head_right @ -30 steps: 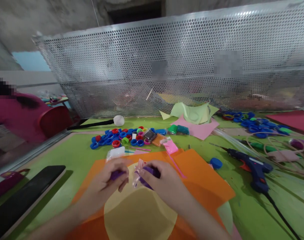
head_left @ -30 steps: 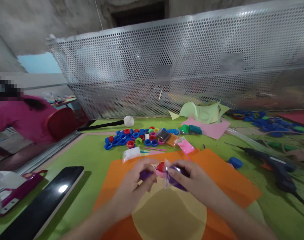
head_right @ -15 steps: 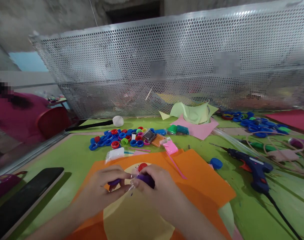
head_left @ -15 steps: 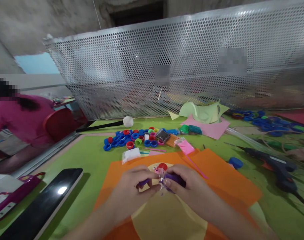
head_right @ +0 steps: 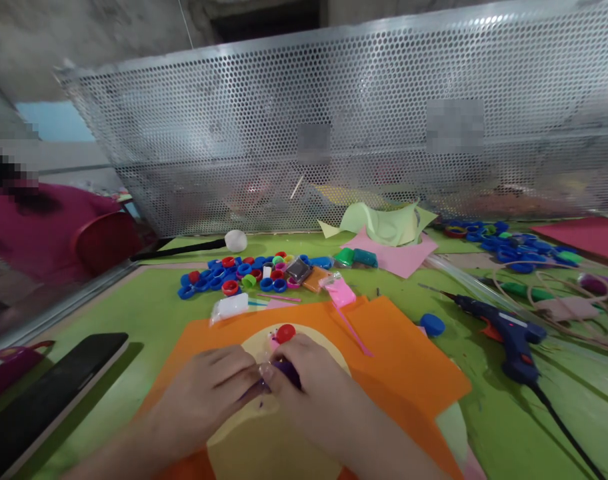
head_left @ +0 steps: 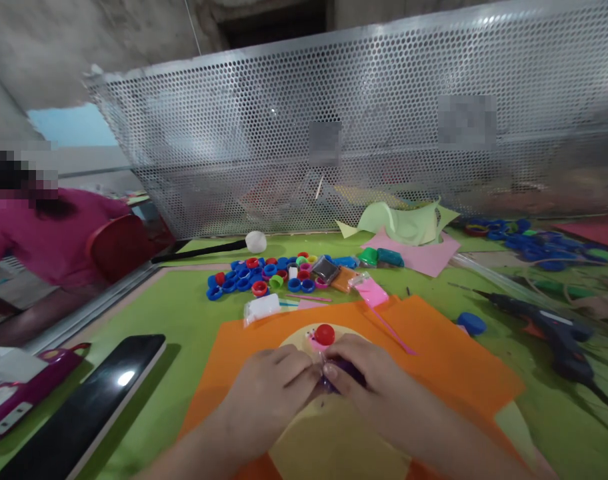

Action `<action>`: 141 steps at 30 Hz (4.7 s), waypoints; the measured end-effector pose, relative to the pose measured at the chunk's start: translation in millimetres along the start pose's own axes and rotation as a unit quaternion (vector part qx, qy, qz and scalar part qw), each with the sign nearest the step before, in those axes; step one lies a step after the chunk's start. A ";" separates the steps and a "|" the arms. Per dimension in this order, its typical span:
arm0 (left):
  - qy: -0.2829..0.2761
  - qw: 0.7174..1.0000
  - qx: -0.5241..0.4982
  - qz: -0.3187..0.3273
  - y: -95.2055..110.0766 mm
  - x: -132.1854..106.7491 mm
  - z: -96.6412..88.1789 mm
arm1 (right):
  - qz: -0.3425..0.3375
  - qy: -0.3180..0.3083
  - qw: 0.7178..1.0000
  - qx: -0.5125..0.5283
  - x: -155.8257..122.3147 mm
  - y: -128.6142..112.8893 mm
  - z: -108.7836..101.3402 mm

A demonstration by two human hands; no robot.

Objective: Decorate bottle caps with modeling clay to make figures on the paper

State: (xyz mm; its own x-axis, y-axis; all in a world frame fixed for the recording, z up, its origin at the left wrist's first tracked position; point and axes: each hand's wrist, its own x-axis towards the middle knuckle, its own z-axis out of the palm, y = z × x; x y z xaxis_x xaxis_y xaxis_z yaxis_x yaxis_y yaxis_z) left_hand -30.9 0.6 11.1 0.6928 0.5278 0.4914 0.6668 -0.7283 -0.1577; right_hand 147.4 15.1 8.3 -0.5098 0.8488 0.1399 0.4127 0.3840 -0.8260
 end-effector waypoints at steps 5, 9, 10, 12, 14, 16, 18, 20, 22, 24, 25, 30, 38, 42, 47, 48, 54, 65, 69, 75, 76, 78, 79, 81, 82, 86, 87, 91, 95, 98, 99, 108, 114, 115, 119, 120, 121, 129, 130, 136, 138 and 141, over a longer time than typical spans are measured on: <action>0.003 1.000 -0.004 0.021 0.2 -1.4 2.8 | 0.000 -0.002 1.000 -0.017 -0.6 0.9 0.9; -0.001 0.999 -0.047 0.026 1.2 2.2 0.6 | -0.010 -0.003 1.000 -0.019 1.2 1.9 1.7; -0.005 0.998 -0.064 0.023 1.0 2.9 -0.9 | -0.010 -0.007 1.000 -0.017 1.8 1.8 0.6; 0.001 0.993 -0.116 -0.006 -1.2 3.0 -4.5 | -0.010 -0.005 1.000 -0.005 3.5 1.4 -3.7; 0.042 0.972 -0.208 -0.104 -6.7 2.1 -7.8 | -0.002 0.028 1.000 0.003 5.6 1.6 -9.4; 0.104 0.886 -0.361 -0.272 -15.2 1.7 -8.9 | 0.019 0.087 0.996 0.011 7.6 2.3 -14.7; 0.131 0.748 -0.503 -0.413 -24.0 2.6 -6.3 | 0.046 0.130 0.990 0.039 8.7 2.9 -17.8; 0.123 0.681 -0.559 -0.455 -29.3 4.5 0.0 | 0.076 0.137 0.983 0.091 8.8 2.5 -18.3; 0.107 0.653 -0.585 -0.469 -29.3 6.0 7.9 | 0.100 0.125 0.978 0.133 8.3 1.2 -17.0; 0.092 0.626 -0.606 -0.482 -25.0 6.3 14.6 | 0.114 0.114 0.976 0.147 7.9 -0.2 -15.2; 0.083 0.614 -0.615 -0.488 -22.2 6.2 16.6 | 0.115 0.109 0.977 0.144 7.9 -0.7 -14.5; 0.042 0.573 -0.649 -0.499 -13.4 6.7 14.0 | 0.080 0.069 0.989 0.100 7.7 0.4 -11.5; -0.047 0.566 -0.677 -0.467 -13.9 9.4 12.2 | 0.020 0.056 0.996 0.067 7.9 5.2 -6.4; -0.024 0.603 -0.653 -0.457 -13.9 7.2 10.8 | 0.027 0.065 0.996 0.054 8.0 5.0 -5.9; -0.069 0.696 -0.575 -0.424 -7.3 6.4 1.4 | 0.013 0.059 0.997 0.051 6.3 4.9 -4.4; -0.082 0.722 -0.549 -0.413 -5.8 6.5 -0.1 | 0.007 0.058 0.997 0.050 6.0 4.5 -4.1; -0.107 0.780 -0.479 -0.388 -4.3 7.8 -3.0 | -0.007 0.041 0.998 0.039 4.9 1.5 -4.0; -0.007 0.933 -0.265 -0.242 -12.4 4.4 -6.4 | 0.025 0.025 0.996 0.086 6.2 -1.6 -4.0; -0.018 0.970 -0.218 -0.108 -15.4 1.2 -9.8 | 0.031 0.017 0.997 0.072 6.1 -2.2 -4.7; -0.021 0.989 -0.120 -0.079 -13.5 1.8 -8.9 | 0.055 0.021 0.997 0.058 6.4 -1.6 -4.2; -0.030 0.993 -0.094 -0.070 -12.7 2.4 -9.1 | 0.053 0.020 0.997 0.052 6.4 -1.5 -3.7; -0.045 0.997 -0.049 -0.033 -11.0 3.1 -10.1 | 0.049 0.019 0.998 0.040 6.2 -1.7 -3.1; -0.046 0.998 -0.033 -0.013 -9.9 3.1 -10.9 | 0.050 0.021 0.998 0.041 6.0 -1.9 -3.0; -0.053 0.998 -0.019 0.002 -7.2 2.5 -12.8 | 0.055 0.027 0.997 0.054 5.8 -2.4 -3.5; -0.066 0.998 -0.022 0.004 -5.6 2.2 -13.7 | 0.059 0.032 0.996 0.060 5.8 -2.5 -3.9; -0.171 0.983 -0.060 0.019 1.4 2.4 -14.5 | 0.063 0.042 0.996 0.047 7.0 -1.2 -4.7; -0.188 0.980 -0.060 0.023 2.7 2.9 -13.8 | 0.062 0.043 0.996 0.040 7.6 -0.5 -4.4; -0.171 0.983 -0.063 0.006 4.7 4.2 -10.8 | 0.062 0.045 0.996 0.046 8.8 1.3 -3.3; -0.053 0.984 -0.113 -0.125 2.7 1.1 -13.8 | 0.057 0.059 0.994 0.077 7.2 -0.1 -3.9; -0.046 0.946 -0.188 -0.260 3.1 -0.6 -15.0 | 0.049 0.070 0.990 0.110 5.6 -1.3 -3.1; -0.075 0.928 -0.225 -0.288 4.0 -0.3 -14.3 | 0.045 0.071 0.989 0.120 5.3 -1.4 -2.5; -0.143 0.833 -0.414 -0.339 6.9 10.6 -12.8 | 0.056 0.030 0.980 0.190 6.0 -4.4 -7.7; -0.134 0.811 -0.483 -0.301 3.7 11.7 -17.2 | 0.061 -0.021 0.976 0.206 3.4 -8.7 -12.9; -0.135 0.811 -0.484 -0.299 3.9 11.5 -17.1 | 0.054 -0.017 0.979 0.195 3.2 -9.0 -12.6; -0.137 0.808 -0.493 -0.294 7.2 9.7 -14.7 | 0.022 -0.001 0.988 0.150 3.1 -10.7 -11.3; -0.133 0.798 -0.507 -0.297 8.2 8.8 -13.4 | 0.019 -0.003 0.988 0.152 3.0 -11.2 -11.6; -0.127 0.778 -0.534 -0.307 9.1 7.7 -11.9 | 0.020 -0.004 0.987 0.162 2.7 -11.4 -12.3; -0.027 0.458 -0.830 -0.317 7.2 2.5 -10.4 | 0.161 0.128 0.902 0.380 3.5 1.3 -31.3; -0.019 0.424 -0.851 -0.310 7.0 3.4 -12.0 | 0.197 0.161 0.880 0.402 4.5 2.2 -33.1; 0.018 0.368 -0.882 -0.295 8.2 5.7 -16.8 | 0.269 0.215 0.797 0.497 9.9 2.0 -35.3; 0.018 0.370 -0.887 -0.275 9.2 4.7 -18.3 | 0.250 0.210 0.799 0.504 10.3 2.3 -35.3; 0.010 0.370 -0.894 -0.254 11.4 3.2 -21.1 | 0.219 0.204 0.814 0.498 9.8 2.8 -36.0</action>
State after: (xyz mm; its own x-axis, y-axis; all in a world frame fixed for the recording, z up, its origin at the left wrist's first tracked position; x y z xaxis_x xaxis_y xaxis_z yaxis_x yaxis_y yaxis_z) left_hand -26.8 -15.2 29.0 0.5887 0.8045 0.0785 -0.5494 0.3271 0.7689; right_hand 170.7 37.6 27.0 -0.1018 0.9533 -0.2844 -0.4321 -0.2999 -0.8505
